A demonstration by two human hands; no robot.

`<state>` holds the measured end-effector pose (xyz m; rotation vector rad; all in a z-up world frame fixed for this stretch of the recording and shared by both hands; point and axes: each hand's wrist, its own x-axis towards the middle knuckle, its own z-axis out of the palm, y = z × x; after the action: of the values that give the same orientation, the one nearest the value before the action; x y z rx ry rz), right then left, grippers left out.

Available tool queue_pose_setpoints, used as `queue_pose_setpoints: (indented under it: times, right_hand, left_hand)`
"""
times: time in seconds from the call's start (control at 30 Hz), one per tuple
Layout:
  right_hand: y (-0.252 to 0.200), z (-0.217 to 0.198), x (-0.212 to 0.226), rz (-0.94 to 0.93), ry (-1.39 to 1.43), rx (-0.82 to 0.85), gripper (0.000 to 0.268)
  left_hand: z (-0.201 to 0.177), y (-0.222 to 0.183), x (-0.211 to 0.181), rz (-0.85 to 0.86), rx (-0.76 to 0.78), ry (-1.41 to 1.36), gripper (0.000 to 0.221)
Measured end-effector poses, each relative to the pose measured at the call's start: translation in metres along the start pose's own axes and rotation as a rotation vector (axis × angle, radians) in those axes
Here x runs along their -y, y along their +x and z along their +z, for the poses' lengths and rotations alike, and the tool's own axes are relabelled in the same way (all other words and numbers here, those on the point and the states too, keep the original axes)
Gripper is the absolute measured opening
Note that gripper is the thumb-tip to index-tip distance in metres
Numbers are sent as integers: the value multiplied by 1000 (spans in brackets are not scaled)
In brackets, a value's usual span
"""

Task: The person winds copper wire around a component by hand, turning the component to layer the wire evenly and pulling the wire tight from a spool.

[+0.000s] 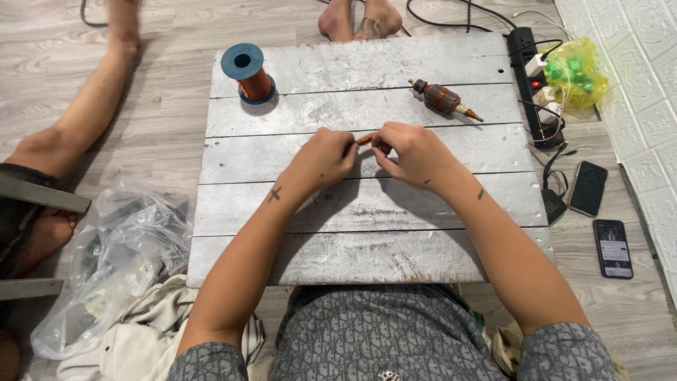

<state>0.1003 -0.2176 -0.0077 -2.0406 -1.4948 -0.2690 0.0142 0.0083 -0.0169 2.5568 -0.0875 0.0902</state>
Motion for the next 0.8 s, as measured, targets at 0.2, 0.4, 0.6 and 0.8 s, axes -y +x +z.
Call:
queue_pose_setpoints:
  times: [0.2, 0.4, 0.6, 0.8]
  right_hand:
    - [4, 15, -4, 92, 192, 26, 5]
    - [5, 22, -20, 206, 403, -32, 10]
    - [6, 7, -27, 75, 322, -82, 18]
    - [7, 10, -40, -133, 241, -181, 8]
  left_hand:
    - [-1, 8, 11, -7, -168, -255, 29]
    - [-16, 1, -1, 36, -196, -458, 37]
    - [-20, -9, -9, 271, -15, -459, 26]
    - [-33, -13, -15, 265, 146, -524, 29]
